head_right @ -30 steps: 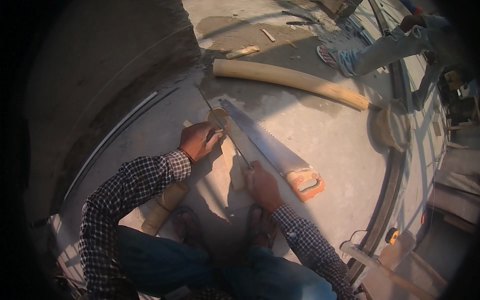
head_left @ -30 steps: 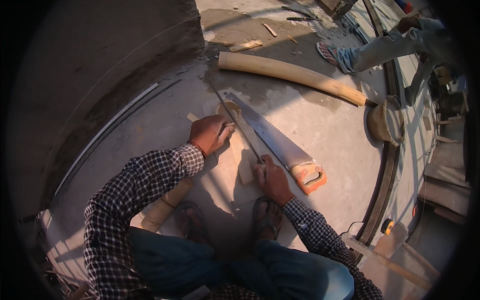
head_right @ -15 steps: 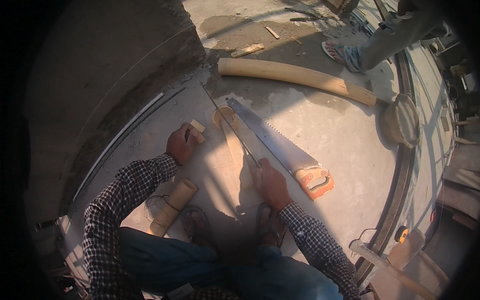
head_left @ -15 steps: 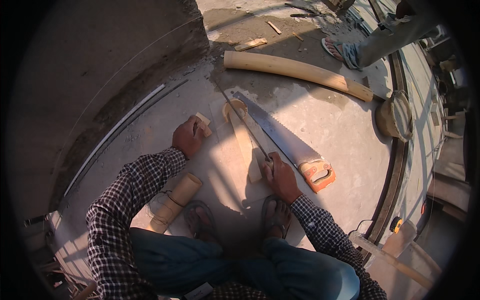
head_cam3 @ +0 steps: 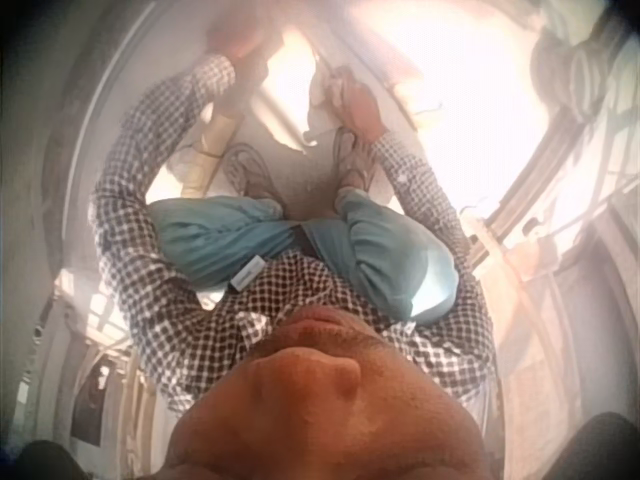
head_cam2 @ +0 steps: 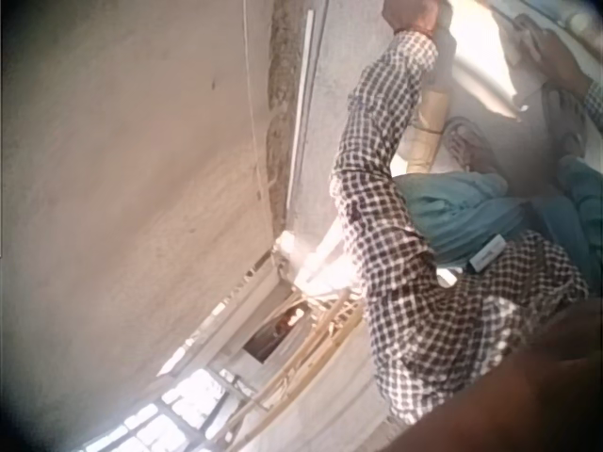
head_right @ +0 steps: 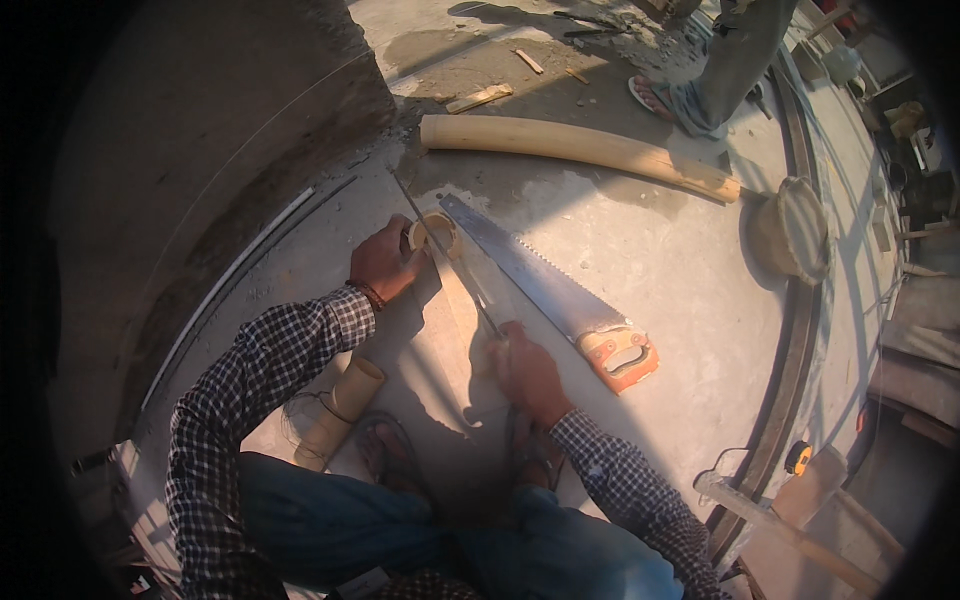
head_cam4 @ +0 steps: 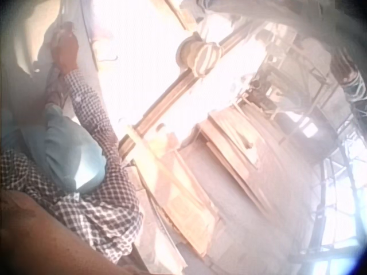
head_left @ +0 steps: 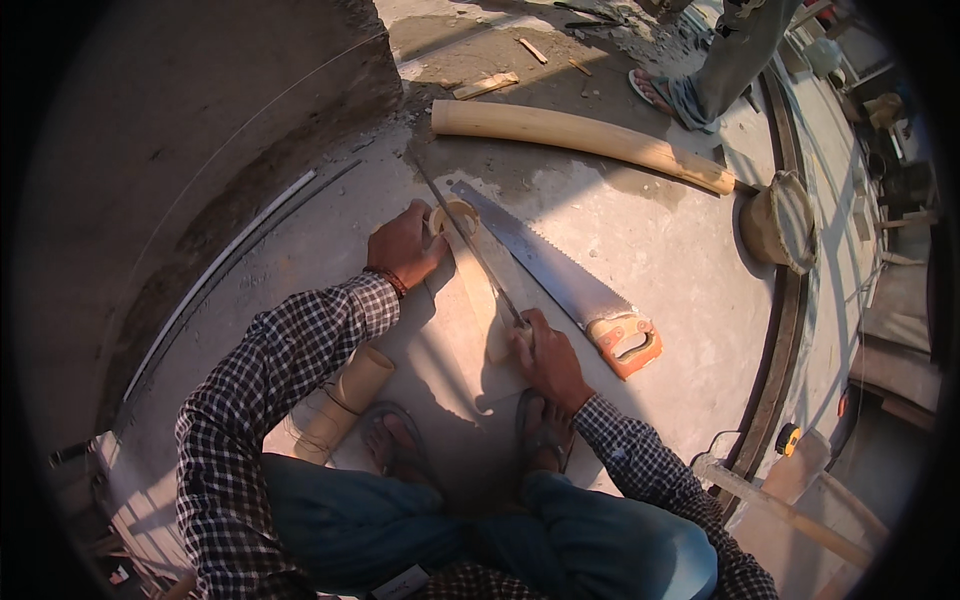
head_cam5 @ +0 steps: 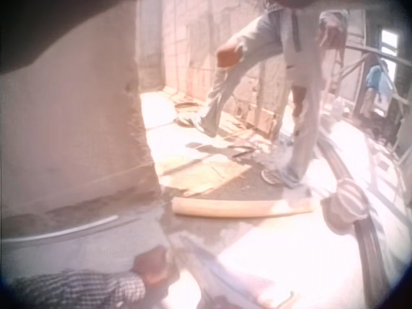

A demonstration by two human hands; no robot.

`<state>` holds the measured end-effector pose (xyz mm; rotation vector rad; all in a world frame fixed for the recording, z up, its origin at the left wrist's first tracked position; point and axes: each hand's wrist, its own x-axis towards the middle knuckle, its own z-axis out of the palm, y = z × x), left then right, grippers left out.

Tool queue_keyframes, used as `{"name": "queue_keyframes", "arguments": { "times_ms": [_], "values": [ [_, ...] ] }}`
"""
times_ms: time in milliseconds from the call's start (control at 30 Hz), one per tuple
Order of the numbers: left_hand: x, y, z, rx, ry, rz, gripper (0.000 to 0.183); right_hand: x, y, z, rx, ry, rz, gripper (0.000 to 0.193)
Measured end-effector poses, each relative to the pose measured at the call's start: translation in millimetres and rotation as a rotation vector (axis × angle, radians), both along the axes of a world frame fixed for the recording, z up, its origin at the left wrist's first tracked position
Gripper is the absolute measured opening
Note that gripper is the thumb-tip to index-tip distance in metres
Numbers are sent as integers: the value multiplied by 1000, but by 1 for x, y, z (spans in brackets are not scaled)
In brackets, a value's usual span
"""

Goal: The person sits on the floor and uses a hand saw to cut a small piece of wood. They then switch to a knife to shave and shape the cut piece, producing small wood shavings.

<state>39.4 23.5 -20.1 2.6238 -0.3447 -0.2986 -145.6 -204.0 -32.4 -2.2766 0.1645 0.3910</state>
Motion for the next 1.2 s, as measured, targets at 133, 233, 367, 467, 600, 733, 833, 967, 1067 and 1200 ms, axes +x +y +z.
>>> {"name": "queue_keyframes", "arguments": {
  "times_ms": [133,233,367,467,600,733,833,967,1067,1200],
  "values": [
    [2,-5,-6,1,-51,37,35,-11,3,9,72,-93,-15,30],
    [3,-2,-7,-32,-67,-1,31,-15,2,18,132,-159,-39,28],
    [2,2,-11,-78,-162,-54,30,-12,-9,12,92,-121,-68,27],
    [5,-1,-13,-103,-167,-39,29,-12,-15,5,76,-185,-57,27],
    [8,3,-20,-158,-175,-34,29,-16,-18,-3,62,-203,-38,28],
    [7,4,-21,-180,-92,-21,36,-16,-18,-5,70,-180,-28,30],
    [5,6,-18,-181,-79,-29,36,-17,-17,-3,69,-128,-31,32],
    [6,8,-21,-220,-74,-24,33,-17,-16,-6,36,-182,4,28],
    [6,8,-22,-235,-56,-18,32,-17,-14,-7,35,-171,11,28],
    [7,8,-22,-236,-46,-22,31,-15,-12,-3,40,-129,8,28]
  ]
}}
